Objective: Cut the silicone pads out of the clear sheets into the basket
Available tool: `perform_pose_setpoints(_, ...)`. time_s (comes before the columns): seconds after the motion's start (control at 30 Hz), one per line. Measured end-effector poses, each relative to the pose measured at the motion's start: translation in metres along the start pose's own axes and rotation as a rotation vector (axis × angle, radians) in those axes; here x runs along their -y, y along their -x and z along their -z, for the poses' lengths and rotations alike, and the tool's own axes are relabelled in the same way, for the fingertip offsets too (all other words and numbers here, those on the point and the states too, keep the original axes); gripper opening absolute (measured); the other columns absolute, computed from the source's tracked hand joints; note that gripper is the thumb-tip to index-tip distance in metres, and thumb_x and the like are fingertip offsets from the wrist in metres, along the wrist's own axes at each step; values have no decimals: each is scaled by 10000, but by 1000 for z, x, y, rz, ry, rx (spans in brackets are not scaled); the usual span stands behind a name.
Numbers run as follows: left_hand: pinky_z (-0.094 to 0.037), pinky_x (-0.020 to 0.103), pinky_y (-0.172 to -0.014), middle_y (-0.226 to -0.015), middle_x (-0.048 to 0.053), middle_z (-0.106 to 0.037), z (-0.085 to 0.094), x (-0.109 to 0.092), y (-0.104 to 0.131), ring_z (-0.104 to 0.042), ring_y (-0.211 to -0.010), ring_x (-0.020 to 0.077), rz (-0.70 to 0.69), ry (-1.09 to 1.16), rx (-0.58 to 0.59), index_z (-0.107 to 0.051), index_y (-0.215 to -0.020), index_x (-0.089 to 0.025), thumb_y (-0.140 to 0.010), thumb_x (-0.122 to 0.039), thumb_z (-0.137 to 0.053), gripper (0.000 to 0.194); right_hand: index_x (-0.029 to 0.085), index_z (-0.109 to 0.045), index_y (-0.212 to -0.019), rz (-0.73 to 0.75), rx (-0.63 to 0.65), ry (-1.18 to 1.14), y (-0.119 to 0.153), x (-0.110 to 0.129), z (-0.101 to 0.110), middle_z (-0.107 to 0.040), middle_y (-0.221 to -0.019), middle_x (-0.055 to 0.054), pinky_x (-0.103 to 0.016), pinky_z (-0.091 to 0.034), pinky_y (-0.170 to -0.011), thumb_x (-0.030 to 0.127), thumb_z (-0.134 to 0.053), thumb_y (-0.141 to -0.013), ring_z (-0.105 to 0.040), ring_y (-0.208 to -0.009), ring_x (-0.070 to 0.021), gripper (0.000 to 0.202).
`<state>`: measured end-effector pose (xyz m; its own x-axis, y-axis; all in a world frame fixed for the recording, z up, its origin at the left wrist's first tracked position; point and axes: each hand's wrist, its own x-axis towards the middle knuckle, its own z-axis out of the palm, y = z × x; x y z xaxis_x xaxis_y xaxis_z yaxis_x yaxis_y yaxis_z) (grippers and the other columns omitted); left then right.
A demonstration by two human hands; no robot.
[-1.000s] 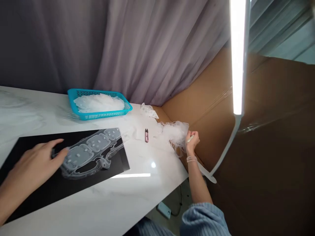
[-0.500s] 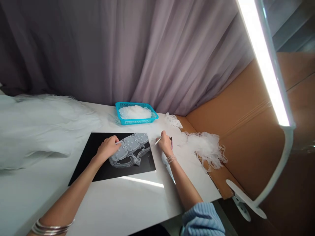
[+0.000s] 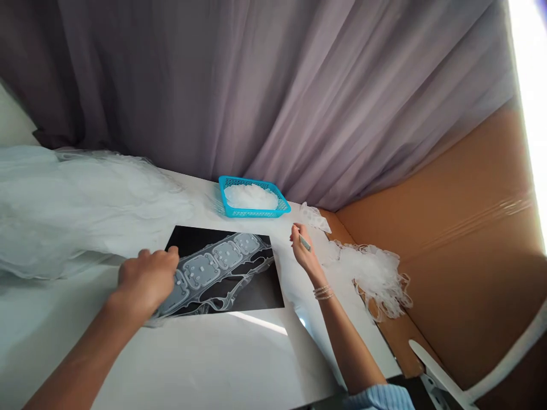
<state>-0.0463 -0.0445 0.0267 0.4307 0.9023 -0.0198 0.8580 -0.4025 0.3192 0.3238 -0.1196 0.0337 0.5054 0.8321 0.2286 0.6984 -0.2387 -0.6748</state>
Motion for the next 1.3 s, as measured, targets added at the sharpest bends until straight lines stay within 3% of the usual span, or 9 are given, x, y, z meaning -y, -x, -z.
perform_pose_setpoints(0.07,-456,562,-882,-1058,240,-696,-5,-22,-5,-608,-1109,424,-115,-70,-35,-657,-1012,-118,-765,-150,-520,284,165,-593,-1199,55,67,-50,4,13,-6,-664,-910,-84,-309,-462,-703,568,-342,-983,-629,-818,-225,521)
perform_pose_setpoints(0.2,-363,381,-1128,-1394,95,-627,-34,-68,-29,-516,-1347,226,-486,-63,-31,-665,-1175,-214,-920,-243,-480,316,159,-672,-872,147,270,-148,3,34,-37,-631,-690,-37,-280,-465,-632,543,-447,-939,-598,-653,-181,451)
perform_pose_setpoints(0.27,-323,389,-1175,-1460,92,-580,-51,-76,-38,-475,-1396,219,-575,-64,-48,-624,-1284,-207,-951,-258,-464,372,164,-642,-819,168,335,-184,2,41,-56,-609,-625,-18,-270,-460,-595,514,-450,-941,-582,-590,-166,417)
perform_pose_setpoints(0.37,-326,480,-1177,-1496,156,-528,-68,-71,-40,-449,-1419,288,-624,-75,-96,-562,-1375,-149,-976,-281,-445,436,182,-582,-866,191,368,-218,5,47,-76,-618,-621,2,-255,-453,-575,463,-467,-951,-585,-565,-154,316)
perform_pose_setpoints(0.47,-350,493,-1166,-1497,182,-518,-74,-62,-35,-460,-1407,308,-654,-82,-128,-539,-1400,-134,-987,-314,-448,460,198,-547,-845,217,379,-217,11,51,-86,-608,-630,14,-245,-428,-562,438,-495,-957,-568,-561,-146,270)
perform_pose_setpoints(0.67,-347,484,-1172,-1485,201,-522,-72,-61,-28,-470,-1393,316,-661,-96,-135,-532,-1411,-103,-999,-339,-431,485,195,-557,-774,253,339,-177,23,57,-92,-564,-696,7,-261,-381,-606,375,-525,-963,-507,-594,-136,263)
perform_pose_setpoints(1.03,-335,491,-1158,-1471,177,-538,-59,-60,-27,-451,-1394,312,-677,-119,-53,-502,-1433,-116,-1003,-399,-426,521,188,-571,-800,346,322,-78,28,58,-95,-645,-783,-29,-268,-401,-614,300,-505,-977,-573,-641,-144,220)
perform_pose_setpoints(1.3,-327,491,-1161,-1494,175,-512,-58,-58,-27,-451,-1389,318,-690,-85,-48,-487,-1433,-126,-988,-429,-445,540,203,-549,-830,416,333,-44,28,55,-96,-629,-776,-15,-274,-415,-618,278,-491,-1004,-565,-636,-146,198)
